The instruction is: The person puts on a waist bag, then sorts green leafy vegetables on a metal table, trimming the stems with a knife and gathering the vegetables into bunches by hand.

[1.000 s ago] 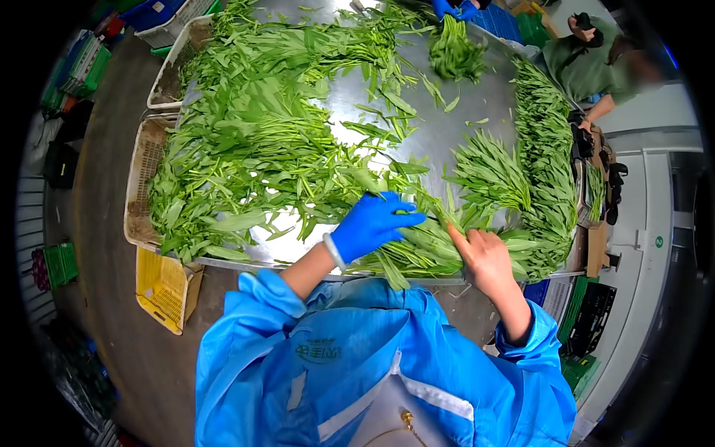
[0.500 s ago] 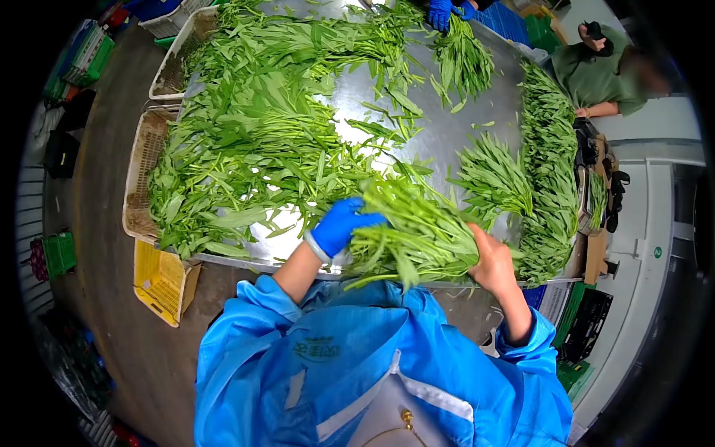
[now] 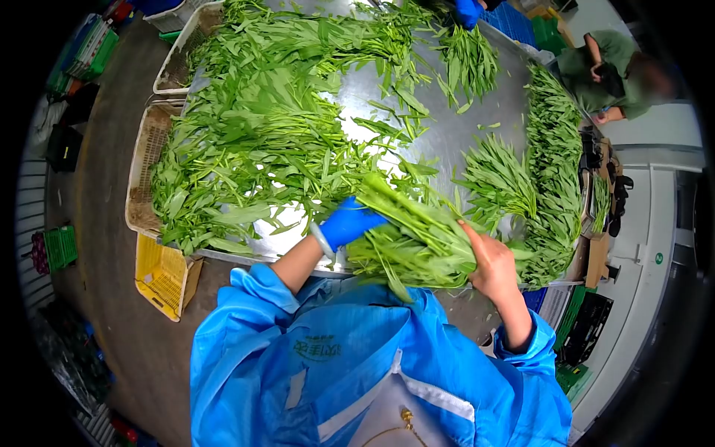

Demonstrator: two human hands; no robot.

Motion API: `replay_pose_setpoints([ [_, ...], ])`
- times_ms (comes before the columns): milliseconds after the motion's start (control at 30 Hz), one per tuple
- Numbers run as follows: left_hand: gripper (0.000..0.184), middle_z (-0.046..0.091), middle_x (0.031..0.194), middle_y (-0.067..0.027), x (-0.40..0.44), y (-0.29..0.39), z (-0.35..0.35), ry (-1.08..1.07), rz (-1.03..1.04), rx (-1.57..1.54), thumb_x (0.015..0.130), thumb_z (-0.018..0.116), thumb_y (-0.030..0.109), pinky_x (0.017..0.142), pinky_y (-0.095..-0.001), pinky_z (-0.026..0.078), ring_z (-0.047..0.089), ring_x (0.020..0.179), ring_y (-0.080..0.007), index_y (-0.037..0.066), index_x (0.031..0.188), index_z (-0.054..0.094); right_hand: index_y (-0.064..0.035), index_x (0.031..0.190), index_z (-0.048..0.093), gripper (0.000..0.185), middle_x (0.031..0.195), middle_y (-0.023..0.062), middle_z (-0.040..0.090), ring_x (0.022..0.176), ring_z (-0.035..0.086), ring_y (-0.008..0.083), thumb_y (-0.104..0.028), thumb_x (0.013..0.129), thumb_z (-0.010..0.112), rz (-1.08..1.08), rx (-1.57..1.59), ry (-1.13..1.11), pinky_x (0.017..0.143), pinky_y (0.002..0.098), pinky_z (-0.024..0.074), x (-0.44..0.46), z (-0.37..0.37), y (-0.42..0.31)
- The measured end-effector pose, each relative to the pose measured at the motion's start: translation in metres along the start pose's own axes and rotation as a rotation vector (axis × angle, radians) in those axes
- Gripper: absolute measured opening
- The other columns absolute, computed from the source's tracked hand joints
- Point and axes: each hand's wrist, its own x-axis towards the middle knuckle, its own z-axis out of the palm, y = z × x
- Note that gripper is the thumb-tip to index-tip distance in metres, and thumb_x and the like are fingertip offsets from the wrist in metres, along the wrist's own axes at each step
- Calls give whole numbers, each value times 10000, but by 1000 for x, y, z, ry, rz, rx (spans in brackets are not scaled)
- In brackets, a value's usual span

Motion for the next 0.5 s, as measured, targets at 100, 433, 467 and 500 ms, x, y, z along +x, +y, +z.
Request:
replay_pose_setpoints([
  [100,356,671,1012,-49,10,-3,-85,259,-194,217,913,642,315,760,-285,520,624,845,-147,17,1105,614,-79,1363,476,811,977,212,665,878,659,377,4,598,731,285,193,-36,740,404,532,-19,-6,9],
  [433,404,691,1011,-68,10,5,-15,-49,-114,-179,785,747,83,805,-293,509,630,918,-132,-18,1160,635,-72,1359,454,795,1030,237,671,960,657,396,4,612,714,459,481,-105,820,400,528,-12,5,7],
  [467,348,696,991,-73,11,0,-35,43,-107,-133,817,701,103,776,-280,508,638,879,-139,-14,1141,648,-63,1356,454,792,1030,234,674,965,663,386,4,612,715,505,525,-119,828,393,527,-13,4,7],
  [500,302,701,972,-77,11,-5,-56,135,-104,-86,850,655,122,747,-266,507,646,840,-145,-10,1121,660,-32,1346,452,783,1025,221,684,975,677,348,4,611,720,519,562,-121,842,373,524,-19,6,12],
])
